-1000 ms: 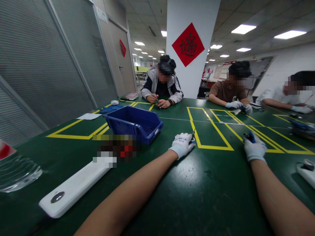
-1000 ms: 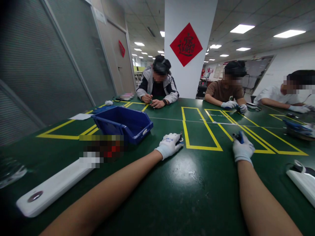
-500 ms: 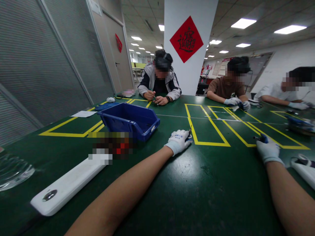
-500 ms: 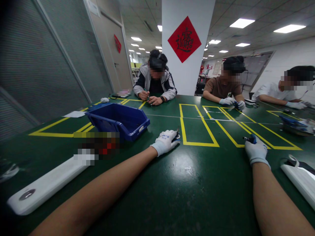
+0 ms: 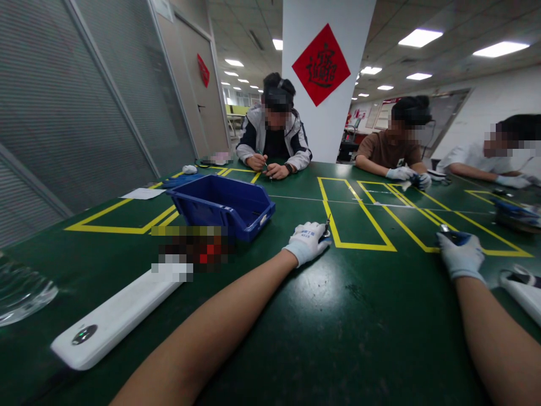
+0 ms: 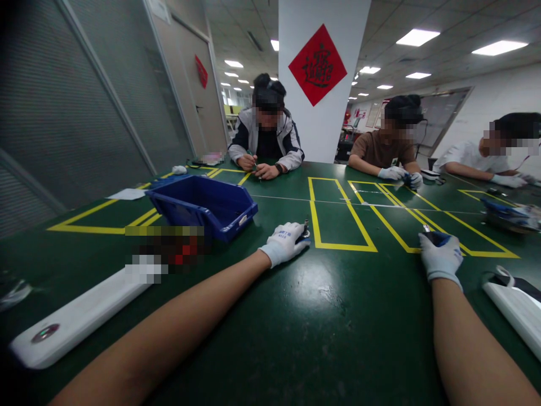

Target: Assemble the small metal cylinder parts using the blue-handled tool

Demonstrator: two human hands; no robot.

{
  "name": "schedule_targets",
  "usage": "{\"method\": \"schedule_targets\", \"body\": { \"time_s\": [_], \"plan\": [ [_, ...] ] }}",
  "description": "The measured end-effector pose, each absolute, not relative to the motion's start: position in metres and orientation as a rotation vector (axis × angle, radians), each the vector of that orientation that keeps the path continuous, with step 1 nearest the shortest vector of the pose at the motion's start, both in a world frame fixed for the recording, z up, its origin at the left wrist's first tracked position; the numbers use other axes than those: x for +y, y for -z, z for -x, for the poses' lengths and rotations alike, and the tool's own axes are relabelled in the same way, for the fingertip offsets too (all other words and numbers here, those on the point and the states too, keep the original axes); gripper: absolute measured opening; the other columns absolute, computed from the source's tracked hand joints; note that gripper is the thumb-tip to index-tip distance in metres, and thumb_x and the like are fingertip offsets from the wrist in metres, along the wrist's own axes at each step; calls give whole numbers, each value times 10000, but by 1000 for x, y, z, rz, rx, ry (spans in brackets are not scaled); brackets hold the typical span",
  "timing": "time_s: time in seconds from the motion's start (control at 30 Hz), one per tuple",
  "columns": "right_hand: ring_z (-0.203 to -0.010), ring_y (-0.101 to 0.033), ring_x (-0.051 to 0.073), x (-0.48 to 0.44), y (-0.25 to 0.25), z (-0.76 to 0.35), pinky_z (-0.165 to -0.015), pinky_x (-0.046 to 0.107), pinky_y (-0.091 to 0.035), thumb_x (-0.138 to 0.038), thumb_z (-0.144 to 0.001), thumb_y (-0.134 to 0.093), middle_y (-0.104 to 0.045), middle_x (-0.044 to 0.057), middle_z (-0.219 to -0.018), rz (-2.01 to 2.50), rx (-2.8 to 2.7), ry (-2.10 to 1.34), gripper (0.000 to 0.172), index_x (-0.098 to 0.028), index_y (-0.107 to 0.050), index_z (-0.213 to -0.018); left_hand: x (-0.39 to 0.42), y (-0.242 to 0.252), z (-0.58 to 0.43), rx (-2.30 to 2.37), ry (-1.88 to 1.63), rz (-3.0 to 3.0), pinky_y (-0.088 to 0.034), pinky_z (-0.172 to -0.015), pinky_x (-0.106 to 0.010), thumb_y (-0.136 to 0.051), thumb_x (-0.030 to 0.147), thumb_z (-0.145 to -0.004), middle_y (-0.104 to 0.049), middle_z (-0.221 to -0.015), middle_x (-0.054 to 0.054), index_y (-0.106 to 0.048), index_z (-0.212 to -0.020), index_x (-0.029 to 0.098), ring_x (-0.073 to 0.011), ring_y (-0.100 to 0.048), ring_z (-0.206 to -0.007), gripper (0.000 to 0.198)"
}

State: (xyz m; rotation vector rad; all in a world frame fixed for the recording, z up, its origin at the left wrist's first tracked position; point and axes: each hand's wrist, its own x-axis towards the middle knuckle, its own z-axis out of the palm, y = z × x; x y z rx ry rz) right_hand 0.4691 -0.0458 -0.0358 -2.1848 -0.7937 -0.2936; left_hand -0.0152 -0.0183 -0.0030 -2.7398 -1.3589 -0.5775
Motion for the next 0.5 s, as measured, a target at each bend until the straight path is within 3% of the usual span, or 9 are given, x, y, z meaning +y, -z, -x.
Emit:
{"method": "schedule_targets", "body": {
  "time_s": [0.13,0.33,0.5],
  "plan": [
    [-845,-578,258,-44,39,-472,-835,411,-450,-533,-638,-653,-625,57,-884,2167,-1010,218,499,-226,-638,-1031,-19,2,16,-1355,585,2740,-413,-846,-379,-390,581,-847,-569,-1073,-55,-483,-1158,248,-240,-519,-982,465],
    [-1077,-495,310,-49,34,-469,-954,399,-383,-526,-753,-525,-500,145,-1160,2265,-969,298,533,-183,-604,-1153,-21,-1,15,-1384,552,2742,-411,-853,-380,-399,569,-850,-568,-1088,-56,-483,-1166,251,-242,-516,-996,456],
    [-1093,-472,314,-57,14,-444,-959,403,-369,-510,-760,-498,-483,130,-1175,2195,-959,398,543,-214,-563,-1210,-23,-3,15,-1408,519,2755,-406,-868,-379,-412,556,-851,-566,-1103,-57,-479,-1170,251,-242,-514,-1012,446]
  ]
}}
